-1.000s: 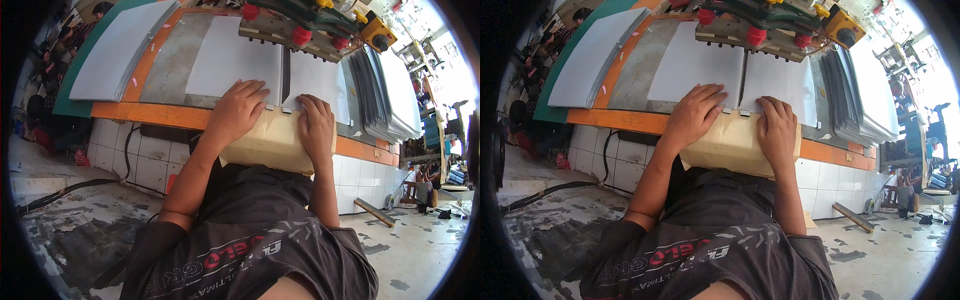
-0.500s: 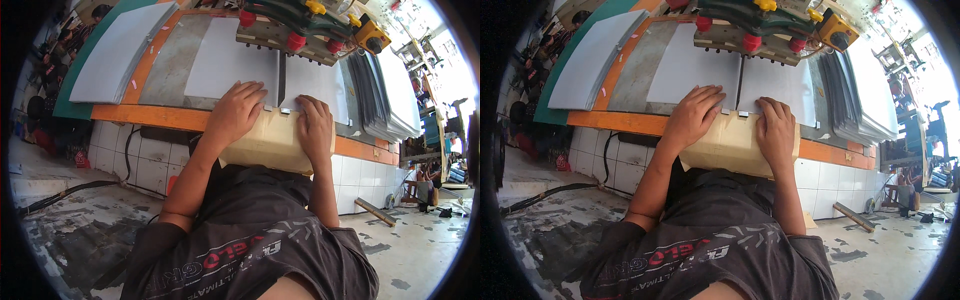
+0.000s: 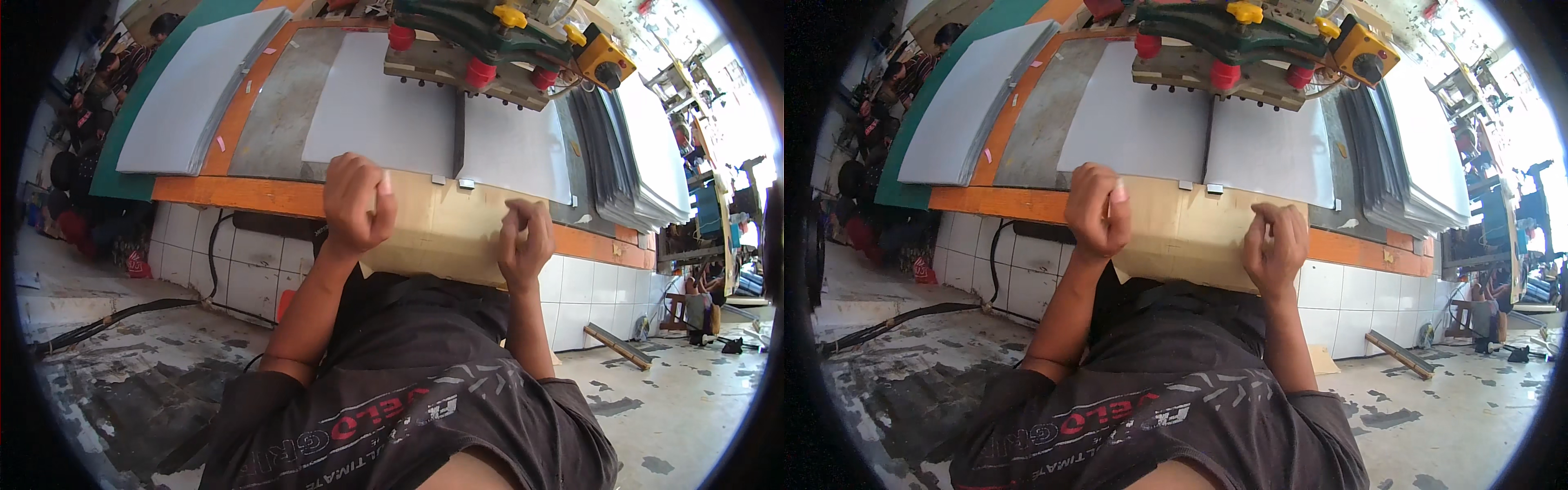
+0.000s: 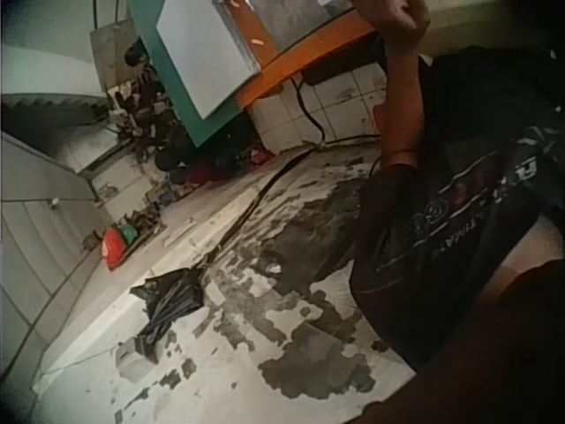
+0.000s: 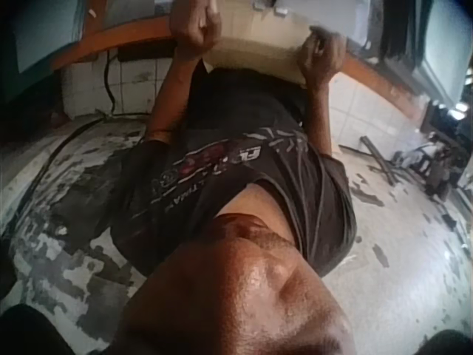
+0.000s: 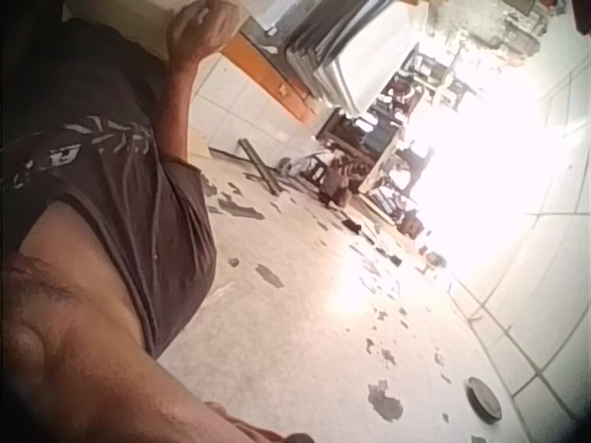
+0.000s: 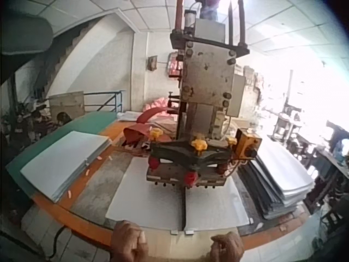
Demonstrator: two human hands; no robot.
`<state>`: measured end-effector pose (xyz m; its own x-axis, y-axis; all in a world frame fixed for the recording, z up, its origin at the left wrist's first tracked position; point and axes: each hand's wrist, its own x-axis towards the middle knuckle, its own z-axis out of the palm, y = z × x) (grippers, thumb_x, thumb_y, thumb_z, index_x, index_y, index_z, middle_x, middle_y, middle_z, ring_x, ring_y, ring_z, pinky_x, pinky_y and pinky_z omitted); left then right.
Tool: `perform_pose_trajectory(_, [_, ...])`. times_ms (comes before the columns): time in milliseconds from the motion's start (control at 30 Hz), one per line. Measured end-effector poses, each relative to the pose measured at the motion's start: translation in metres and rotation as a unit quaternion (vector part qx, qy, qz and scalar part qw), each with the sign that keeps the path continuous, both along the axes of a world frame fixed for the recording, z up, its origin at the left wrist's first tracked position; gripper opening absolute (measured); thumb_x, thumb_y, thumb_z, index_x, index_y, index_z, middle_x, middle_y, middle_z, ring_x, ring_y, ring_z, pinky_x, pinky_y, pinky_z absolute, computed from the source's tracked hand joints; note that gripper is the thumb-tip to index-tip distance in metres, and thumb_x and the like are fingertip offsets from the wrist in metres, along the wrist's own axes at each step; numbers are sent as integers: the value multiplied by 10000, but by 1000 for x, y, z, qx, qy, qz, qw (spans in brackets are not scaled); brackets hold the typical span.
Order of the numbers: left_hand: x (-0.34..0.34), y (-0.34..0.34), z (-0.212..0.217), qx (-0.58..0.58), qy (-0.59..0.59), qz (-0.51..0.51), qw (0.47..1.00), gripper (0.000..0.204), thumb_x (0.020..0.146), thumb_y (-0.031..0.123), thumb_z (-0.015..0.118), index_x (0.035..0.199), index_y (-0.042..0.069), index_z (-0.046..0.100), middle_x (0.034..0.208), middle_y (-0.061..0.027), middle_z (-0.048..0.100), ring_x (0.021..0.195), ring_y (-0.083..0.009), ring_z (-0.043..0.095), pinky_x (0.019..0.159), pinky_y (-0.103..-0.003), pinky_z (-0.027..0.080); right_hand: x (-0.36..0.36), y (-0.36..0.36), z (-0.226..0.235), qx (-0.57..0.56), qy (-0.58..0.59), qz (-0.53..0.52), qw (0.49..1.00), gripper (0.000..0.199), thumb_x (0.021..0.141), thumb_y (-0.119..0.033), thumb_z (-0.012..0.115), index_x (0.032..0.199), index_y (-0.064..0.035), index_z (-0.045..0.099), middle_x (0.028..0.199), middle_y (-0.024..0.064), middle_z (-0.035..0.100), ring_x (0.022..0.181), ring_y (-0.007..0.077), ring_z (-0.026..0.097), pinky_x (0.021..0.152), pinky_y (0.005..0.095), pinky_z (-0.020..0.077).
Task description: The person places a large white sheet onto a machine bed, aligns it, and operates a foot pedal to bring down a central blade or press, then removes the sheet and stacks it.
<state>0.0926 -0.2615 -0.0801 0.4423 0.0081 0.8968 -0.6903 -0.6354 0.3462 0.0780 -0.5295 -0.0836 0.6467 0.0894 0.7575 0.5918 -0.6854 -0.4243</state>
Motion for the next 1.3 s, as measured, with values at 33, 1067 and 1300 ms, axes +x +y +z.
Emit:
perform_pose_trajectory(33, [-1,1,-3,0,1,1,1000,132,902,75,565,792,14,525,760,-128,559,723,-318,569,697,-443,441,-5,0,-3,0,1,1,1000,178,801,77,609,956,10,665,771,105,628,626,225,531,590,346,432])
perform_pose_trajectory(1067, [-8,7,-19,-35,-133,24,990,117,885,132,539,800,55,513,688,-61,475,632,-252,502,667,-410,428,-16,-10,-34,-18,-76,102,992,107,877,-100,569,859,4,561,669,102,522,575,244,454,519,378,348])
perform_pose_trajectory(1300, [-8,6,-19,-35,-131,18,991,114,883,122,538,797,53,508,690,-61,477,620,-249,496,661,-408,423,-17,-11,-35,-17,-69,102,992,97,872,-90,570,863,6,561,670,102,523,577,244,452,524,377,348])
